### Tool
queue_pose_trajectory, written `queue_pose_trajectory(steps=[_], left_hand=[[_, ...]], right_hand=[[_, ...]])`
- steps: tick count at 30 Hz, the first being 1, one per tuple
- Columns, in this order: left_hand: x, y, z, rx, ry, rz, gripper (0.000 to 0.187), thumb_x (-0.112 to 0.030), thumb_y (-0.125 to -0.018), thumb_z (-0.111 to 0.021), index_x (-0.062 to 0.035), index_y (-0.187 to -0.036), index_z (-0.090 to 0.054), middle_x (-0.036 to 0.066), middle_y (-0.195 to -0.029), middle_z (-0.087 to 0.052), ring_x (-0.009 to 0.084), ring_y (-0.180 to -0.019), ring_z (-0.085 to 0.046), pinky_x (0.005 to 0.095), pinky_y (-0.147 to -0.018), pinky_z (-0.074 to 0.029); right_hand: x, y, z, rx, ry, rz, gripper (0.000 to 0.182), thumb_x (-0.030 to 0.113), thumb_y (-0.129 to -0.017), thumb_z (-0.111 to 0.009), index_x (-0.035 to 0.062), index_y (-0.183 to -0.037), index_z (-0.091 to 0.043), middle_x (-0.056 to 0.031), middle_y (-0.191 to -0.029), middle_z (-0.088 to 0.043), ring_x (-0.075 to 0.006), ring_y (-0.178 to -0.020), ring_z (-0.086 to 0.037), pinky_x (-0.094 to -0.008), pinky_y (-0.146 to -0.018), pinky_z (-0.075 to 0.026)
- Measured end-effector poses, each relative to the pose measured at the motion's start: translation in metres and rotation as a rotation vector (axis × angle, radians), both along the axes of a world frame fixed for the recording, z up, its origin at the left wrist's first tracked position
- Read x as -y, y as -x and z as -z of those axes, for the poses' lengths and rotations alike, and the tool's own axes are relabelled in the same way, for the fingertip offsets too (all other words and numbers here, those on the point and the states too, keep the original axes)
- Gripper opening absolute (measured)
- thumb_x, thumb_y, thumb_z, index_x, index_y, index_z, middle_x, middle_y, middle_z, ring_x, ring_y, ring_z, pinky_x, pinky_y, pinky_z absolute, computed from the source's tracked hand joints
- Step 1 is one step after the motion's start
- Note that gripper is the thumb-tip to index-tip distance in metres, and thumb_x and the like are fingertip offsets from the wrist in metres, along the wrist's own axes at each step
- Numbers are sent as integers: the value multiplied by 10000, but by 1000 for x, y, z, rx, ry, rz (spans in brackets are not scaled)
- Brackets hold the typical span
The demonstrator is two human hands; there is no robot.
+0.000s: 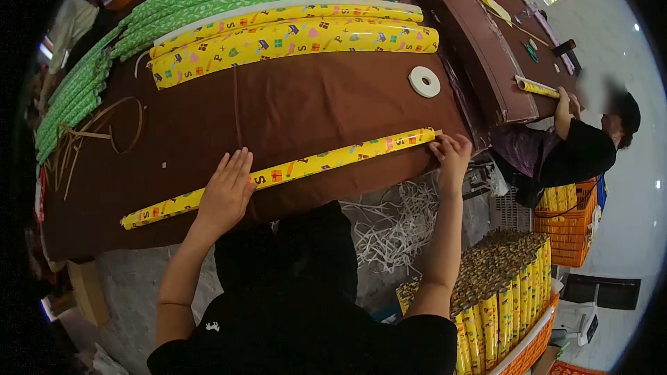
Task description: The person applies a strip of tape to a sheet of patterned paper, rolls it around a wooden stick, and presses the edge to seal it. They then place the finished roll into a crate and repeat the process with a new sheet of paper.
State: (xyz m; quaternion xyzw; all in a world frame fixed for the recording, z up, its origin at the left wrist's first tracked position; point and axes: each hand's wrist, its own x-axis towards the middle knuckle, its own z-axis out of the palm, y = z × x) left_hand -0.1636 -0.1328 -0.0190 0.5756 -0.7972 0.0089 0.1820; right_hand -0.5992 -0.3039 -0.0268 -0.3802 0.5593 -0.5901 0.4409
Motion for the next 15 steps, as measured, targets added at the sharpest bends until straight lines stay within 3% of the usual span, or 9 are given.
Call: queue_pose_trajectory(steps=[1, 3, 4, 6, 8, 11, 15], left_hand=[[0, -1, 0, 0, 6, 0, 495, -228, -953, -534, 76, -1337, -455, 223, -1341, -524, 328, -1270, -495, 448, -1111, -344], [0, -1, 0, 6, 8, -5, 496, -226, -951, -537, 74, -1337, -457, 221, -1335, -529, 325, -1269, -497, 448, -1111, -344], [0, 0, -1, 10, 9, -4, 497, -225, -948, -540, 73, -1336, -458, 218, -1329, -535, 322, -1267, -499, 447, -1112, -344], [-1, 0, -1, 11, 0, -6, 495, -220, -947, -538, 72, -1339, -457, 218, -1332, -533, 322, -1271, -496, 450, -1115, -339], [2, 0, -1, 9, 7, 21, 494, -215, -947, -536, 72, -1341, -455, 218, -1334, -530, 322, -1274, -492, 453, -1117, -334], [1, -1, -2, 57, -58, 13, 503, -199, -933, -532, 75, -1346, -449, 227, -1374, -490, 328, -1307, -456, 462, -1124, -318], [1, 0, -1, 56, -42, 0, 514, -212, -940, -523, 69, -1361, -437, 234, -1380, -481, 337, -1317, -444, 456, -1120, -324]], right_hand=[[-2, -6, 3, -167, 81, 94, 293, 32, -966, -499, -16, -1229, -379, -175, -1195, -518, -227, -912, -619, -369, -856, -556], [-18, -44, -7, -812, 306, 311, 361, 64, -965, -519, -17, -1301, -411, -165, -1304, -468, -275, -1131, -537, -420, -1004, -450], [-30, -75, -16, -886, 455, 227, 458, 61, -943, -555, -5, -1373, -411, -155, -1383, -433, -298, -1309, -403, -421, -1090, -338], [-61, -136, -30, -1032, 666, -197, 562, 134, -897, -641, 55, -1406, -414, -152, -1457, -385, -333, -1368, -344, -465, -1101, -309], [-87, -185, -29, -1384, 734, -525, 716, 464, -789, -700, 238, -1417, -443, -91, -1509, -351, -372, -1402, -282, -600, -1109, -215], [-111, -235, -9, -1348, 835, -781, 786, 637, -798, -593, 261, -1458, -391, -72, -1541, -302, -378, -1427, -232, -670, -1098, -150], [-115, -243, -3, -1327, 786, -794, 811, 704, -796, -528, 259, -1459, -388, -78, -1533, -311, -412, -1422, -219, -703, -1084, -127]])
